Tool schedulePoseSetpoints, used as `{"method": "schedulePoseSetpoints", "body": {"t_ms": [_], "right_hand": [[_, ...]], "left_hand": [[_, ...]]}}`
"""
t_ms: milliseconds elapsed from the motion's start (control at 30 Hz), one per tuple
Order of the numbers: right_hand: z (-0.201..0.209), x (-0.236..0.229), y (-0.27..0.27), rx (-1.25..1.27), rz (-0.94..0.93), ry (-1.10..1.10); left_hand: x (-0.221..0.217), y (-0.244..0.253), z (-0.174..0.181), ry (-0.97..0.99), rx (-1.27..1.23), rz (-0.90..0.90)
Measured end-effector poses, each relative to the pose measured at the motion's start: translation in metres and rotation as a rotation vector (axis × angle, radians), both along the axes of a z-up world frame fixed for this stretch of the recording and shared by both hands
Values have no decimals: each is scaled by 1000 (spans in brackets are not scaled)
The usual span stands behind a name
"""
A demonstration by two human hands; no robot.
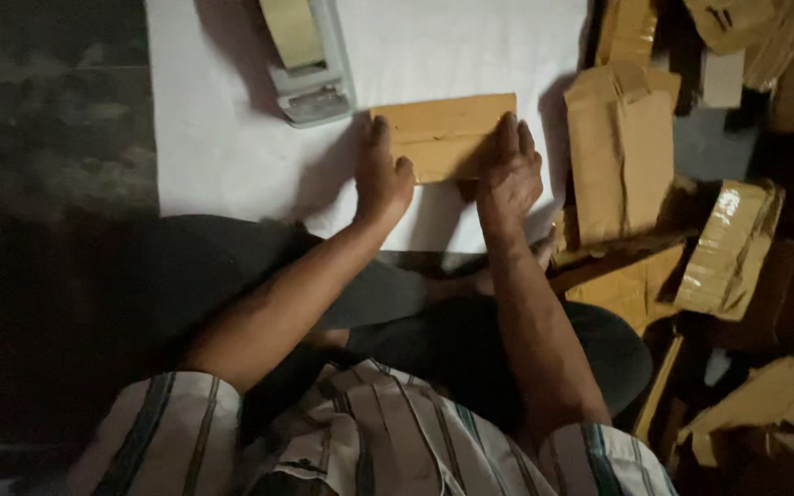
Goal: The person sits on the floor and folds the flaps of a small cardboard box. They use a tape dispenser to apply adhesive tape to seal the box, then place it aside and repeat the process with another box.
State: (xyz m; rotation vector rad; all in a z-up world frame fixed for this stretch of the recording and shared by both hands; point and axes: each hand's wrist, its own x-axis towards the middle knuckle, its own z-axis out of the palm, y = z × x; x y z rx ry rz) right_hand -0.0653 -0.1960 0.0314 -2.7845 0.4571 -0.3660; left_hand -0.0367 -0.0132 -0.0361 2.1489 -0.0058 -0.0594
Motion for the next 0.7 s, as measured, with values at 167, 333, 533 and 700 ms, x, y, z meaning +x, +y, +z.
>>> {"method": "schedulePoseSetpoints", "body": {"t_ms": [167, 333, 533, 700], "right_hand": [[8, 4, 5, 93, 43, -76], [11, 12, 10, -62, 142, 70], [-2, 11, 8, -108, 264, 16], [-7, 11, 2, -104, 281, 10]], "left_hand": [[19, 4, 18, -21, -165, 11], [18, -7, 59, -89, 450, -265], [4, -8, 67, 15, 437, -345], [8, -4, 63, -41, 384, -346]]}}
